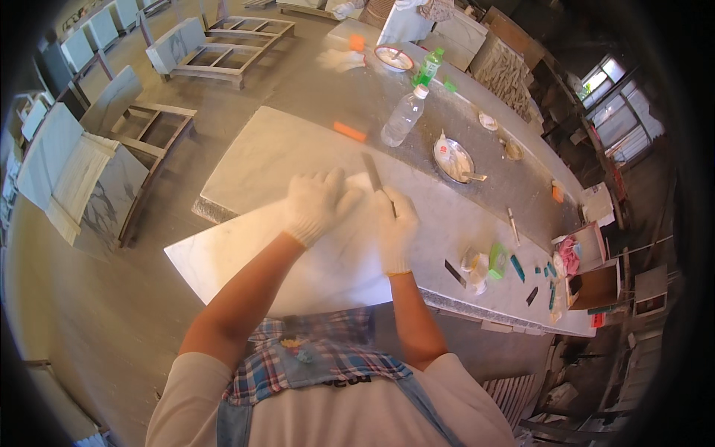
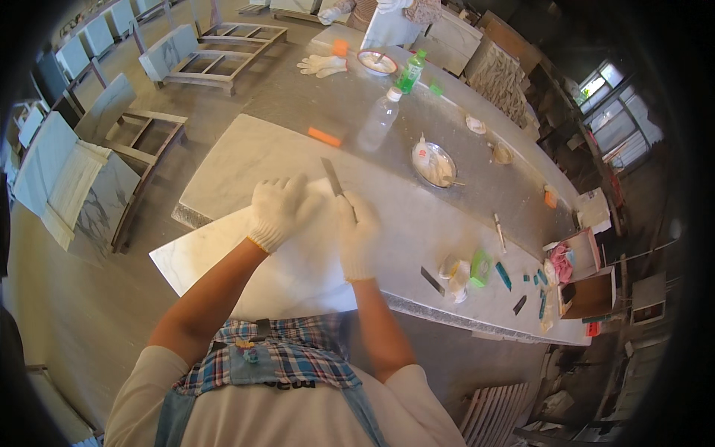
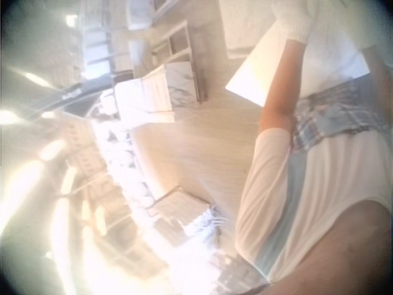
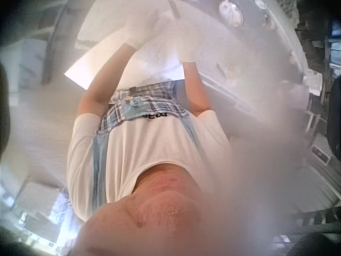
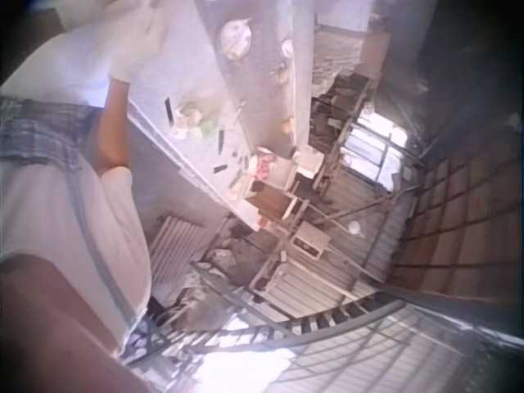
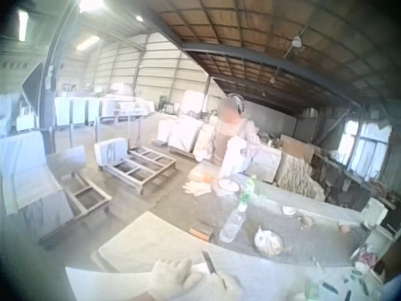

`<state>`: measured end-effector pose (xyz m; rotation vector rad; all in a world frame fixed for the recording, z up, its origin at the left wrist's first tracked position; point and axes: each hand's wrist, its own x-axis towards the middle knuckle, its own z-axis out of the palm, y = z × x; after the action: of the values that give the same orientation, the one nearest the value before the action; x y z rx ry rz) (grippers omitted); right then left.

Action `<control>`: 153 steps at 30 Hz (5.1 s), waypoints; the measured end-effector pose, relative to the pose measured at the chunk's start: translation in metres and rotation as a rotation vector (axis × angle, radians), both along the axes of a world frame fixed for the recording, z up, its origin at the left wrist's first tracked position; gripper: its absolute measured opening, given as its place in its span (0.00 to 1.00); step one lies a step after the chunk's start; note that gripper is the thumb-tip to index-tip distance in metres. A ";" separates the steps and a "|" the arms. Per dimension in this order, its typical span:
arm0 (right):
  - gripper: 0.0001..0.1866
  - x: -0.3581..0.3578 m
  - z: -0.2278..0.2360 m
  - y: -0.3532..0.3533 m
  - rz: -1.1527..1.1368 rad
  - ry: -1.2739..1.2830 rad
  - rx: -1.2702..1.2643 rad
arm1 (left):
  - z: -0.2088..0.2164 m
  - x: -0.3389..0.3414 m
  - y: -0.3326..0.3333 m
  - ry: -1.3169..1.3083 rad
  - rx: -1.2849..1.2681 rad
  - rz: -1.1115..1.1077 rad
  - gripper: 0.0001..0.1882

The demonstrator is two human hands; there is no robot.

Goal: The person applies a white paste to a large white rectangular tile using a small metal spatula, spreading it across the surface and edges. The person repeatedly flips and repositions the tile on a workbench while continuing to spread the paste.

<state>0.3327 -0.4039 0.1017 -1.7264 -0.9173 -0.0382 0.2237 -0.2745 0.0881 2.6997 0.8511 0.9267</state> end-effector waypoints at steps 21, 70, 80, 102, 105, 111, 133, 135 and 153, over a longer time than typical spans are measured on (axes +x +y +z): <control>0.05 0.011 0.014 -0.007 0.032 -0.531 -0.136 | 0.001 0.001 0.000 -0.005 0.036 -0.020 0.20; 0.04 0.012 0.019 0.017 0.020 -0.575 -0.179 | 0.004 0.002 0.000 -0.145 0.010 -0.109 0.20; 0.04 0.003 0.020 -0.008 0.064 -0.568 -0.366 | 0.002 -0.003 -0.001 -0.078 0.083 -0.055 0.16; 0.05 0.001 0.006 -0.016 0.025 -0.537 -0.246 | 0.000 -0.005 -0.004 0.051 0.002 -0.045 0.20; 0.06 -0.006 -0.010 -0.025 -0.065 -0.545 -0.224 | -0.001 -0.006 -0.006 0.076 -0.004 -0.037 0.19; 0.07 -0.011 -0.028 -0.021 -0.163 -0.517 -0.100 | -0.004 -0.003 -0.006 0.090 0.064 0.001 0.19; 0.18 -0.013 -0.037 -0.022 -0.209 0.023 -0.283 | -0.011 0.000 -0.010 -0.002 0.060 0.013 0.20; 0.19 -0.011 -0.037 -0.020 -0.175 0.065 -0.279 | -0.009 0.002 -0.006 0.001 0.078 0.029 0.20; 0.16 -0.013 -0.039 -0.018 -0.186 -0.211 -0.097 | -0.005 -0.001 -0.008 0.053 0.035 0.008 0.20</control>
<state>0.3194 -0.4220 0.0622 -1.9203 -0.9198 -0.3079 0.2224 -0.2822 0.0832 2.7641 0.8643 0.8829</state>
